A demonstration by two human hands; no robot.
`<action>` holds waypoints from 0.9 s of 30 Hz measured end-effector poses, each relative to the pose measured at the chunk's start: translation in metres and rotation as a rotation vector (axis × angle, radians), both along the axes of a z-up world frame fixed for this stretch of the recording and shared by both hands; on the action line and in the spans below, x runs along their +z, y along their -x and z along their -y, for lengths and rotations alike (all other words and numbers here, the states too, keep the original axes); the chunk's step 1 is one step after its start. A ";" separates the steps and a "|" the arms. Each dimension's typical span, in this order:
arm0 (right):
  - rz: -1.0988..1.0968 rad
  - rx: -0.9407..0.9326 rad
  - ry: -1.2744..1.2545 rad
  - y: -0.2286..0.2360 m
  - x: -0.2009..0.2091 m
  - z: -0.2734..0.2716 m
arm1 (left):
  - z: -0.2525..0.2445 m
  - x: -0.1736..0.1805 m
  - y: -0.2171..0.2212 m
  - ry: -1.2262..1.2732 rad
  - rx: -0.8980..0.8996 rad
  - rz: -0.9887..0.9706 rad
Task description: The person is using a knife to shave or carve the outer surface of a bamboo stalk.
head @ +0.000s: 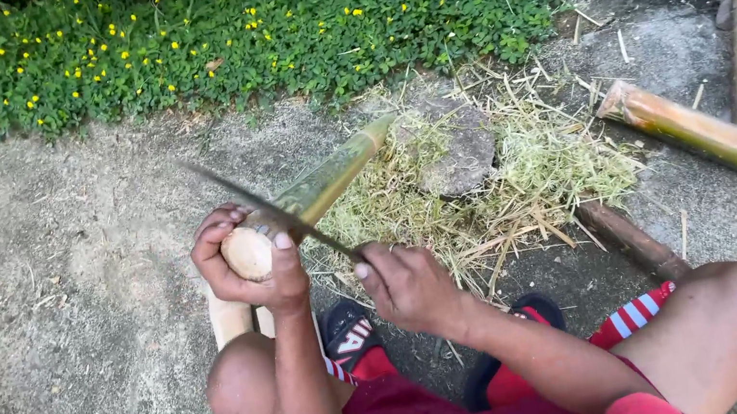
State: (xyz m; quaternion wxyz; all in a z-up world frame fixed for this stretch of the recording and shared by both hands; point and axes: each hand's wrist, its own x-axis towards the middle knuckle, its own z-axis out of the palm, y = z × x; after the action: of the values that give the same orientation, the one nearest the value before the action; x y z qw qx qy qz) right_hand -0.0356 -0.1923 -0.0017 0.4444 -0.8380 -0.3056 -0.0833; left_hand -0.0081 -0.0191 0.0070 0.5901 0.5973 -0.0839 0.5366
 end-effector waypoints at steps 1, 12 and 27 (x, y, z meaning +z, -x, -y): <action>-0.002 -0.003 0.000 0.001 0.000 -0.002 | 0.001 0.001 0.002 0.000 -0.003 -0.002; -0.195 -0.137 0.245 -0.075 -0.106 0.020 | -0.002 -0.003 0.000 0.059 -0.017 -0.036; -0.401 -0.206 0.316 -0.110 -0.148 0.033 | -0.002 -0.009 0.005 0.068 -0.056 -0.020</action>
State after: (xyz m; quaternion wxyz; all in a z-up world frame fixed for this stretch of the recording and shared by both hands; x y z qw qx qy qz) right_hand 0.0739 -0.2253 -0.1499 0.3489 -0.9233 -0.1340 0.0882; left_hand -0.0132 -0.0169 -0.0018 0.6257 0.5797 -0.0767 0.5163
